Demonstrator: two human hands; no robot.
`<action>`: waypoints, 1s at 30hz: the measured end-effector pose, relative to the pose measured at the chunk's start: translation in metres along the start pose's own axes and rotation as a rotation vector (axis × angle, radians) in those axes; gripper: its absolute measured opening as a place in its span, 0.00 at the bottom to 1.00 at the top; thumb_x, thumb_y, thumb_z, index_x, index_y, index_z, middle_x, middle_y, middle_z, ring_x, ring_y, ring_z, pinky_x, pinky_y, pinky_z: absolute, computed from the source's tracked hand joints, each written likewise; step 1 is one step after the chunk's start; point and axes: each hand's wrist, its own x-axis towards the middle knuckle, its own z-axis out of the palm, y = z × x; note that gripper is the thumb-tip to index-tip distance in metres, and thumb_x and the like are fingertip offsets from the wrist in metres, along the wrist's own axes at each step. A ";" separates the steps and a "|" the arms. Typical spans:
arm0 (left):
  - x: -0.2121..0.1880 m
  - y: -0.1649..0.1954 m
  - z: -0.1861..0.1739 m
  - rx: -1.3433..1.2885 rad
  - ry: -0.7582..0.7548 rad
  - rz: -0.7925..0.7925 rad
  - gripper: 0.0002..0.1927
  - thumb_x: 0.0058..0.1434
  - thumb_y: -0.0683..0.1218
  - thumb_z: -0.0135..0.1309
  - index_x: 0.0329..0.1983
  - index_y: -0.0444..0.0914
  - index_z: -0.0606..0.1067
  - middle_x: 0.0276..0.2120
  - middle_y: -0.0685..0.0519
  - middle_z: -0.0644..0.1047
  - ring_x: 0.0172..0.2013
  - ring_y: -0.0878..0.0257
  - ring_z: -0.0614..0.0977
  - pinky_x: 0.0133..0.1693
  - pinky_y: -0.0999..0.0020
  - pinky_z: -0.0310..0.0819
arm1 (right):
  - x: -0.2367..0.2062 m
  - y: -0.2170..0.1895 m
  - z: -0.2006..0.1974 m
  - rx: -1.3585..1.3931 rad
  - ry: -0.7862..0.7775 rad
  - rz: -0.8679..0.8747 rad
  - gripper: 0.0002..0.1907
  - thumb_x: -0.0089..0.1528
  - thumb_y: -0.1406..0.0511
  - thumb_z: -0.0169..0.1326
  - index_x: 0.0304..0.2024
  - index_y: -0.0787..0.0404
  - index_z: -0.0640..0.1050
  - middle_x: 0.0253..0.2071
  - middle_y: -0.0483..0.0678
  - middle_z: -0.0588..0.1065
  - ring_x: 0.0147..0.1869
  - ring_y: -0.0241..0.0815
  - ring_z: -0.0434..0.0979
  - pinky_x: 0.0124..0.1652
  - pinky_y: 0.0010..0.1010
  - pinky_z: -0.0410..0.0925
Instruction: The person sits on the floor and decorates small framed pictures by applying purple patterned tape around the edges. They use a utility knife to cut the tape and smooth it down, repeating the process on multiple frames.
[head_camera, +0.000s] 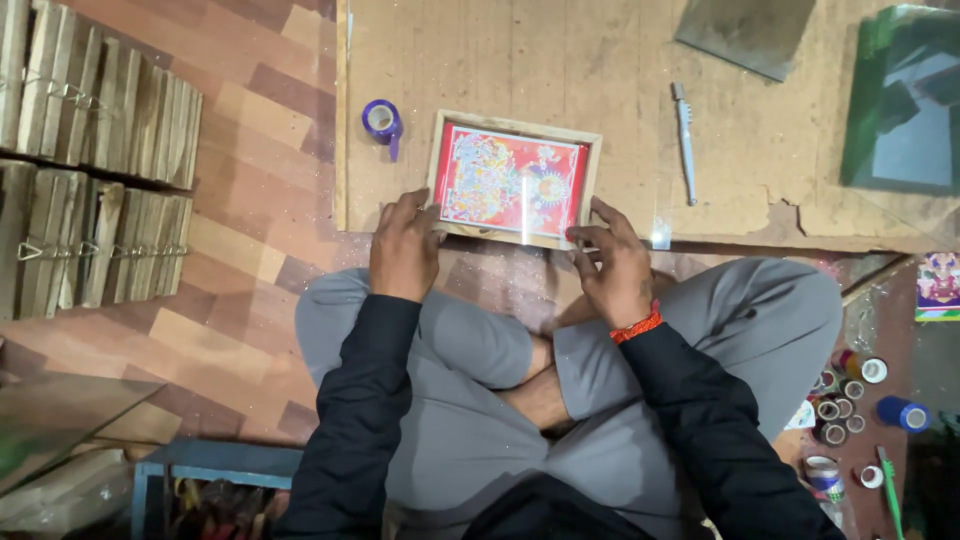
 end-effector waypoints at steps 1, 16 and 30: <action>-0.001 0.000 0.000 0.018 0.004 0.021 0.19 0.50 0.33 0.63 0.47 0.31 0.80 0.55 0.45 0.76 0.49 0.46 0.77 0.52 0.55 0.73 | 0.000 0.000 0.000 0.027 0.006 0.001 0.16 0.56 0.76 0.61 0.46 0.61 0.81 0.67 0.59 0.69 0.53 0.51 0.82 0.44 0.31 0.79; 0.006 -0.008 0.000 -0.157 0.000 -0.178 0.19 0.47 0.37 0.68 0.45 0.35 0.82 0.58 0.48 0.76 0.55 0.47 0.76 0.56 0.59 0.71 | -0.002 -0.003 0.006 -0.202 0.010 -0.140 0.14 0.57 0.74 0.59 0.46 0.60 0.81 0.65 0.63 0.71 0.57 0.64 0.78 0.51 0.45 0.73; 0.019 -0.004 -0.001 -0.095 -0.024 -0.091 0.24 0.45 0.38 0.72 0.48 0.36 0.83 0.55 0.48 0.77 0.54 0.50 0.78 0.54 0.59 0.74 | -0.004 -0.009 -0.002 0.012 0.027 0.011 0.13 0.57 0.77 0.63 0.44 0.63 0.81 0.58 0.56 0.71 0.47 0.48 0.82 0.40 0.31 0.77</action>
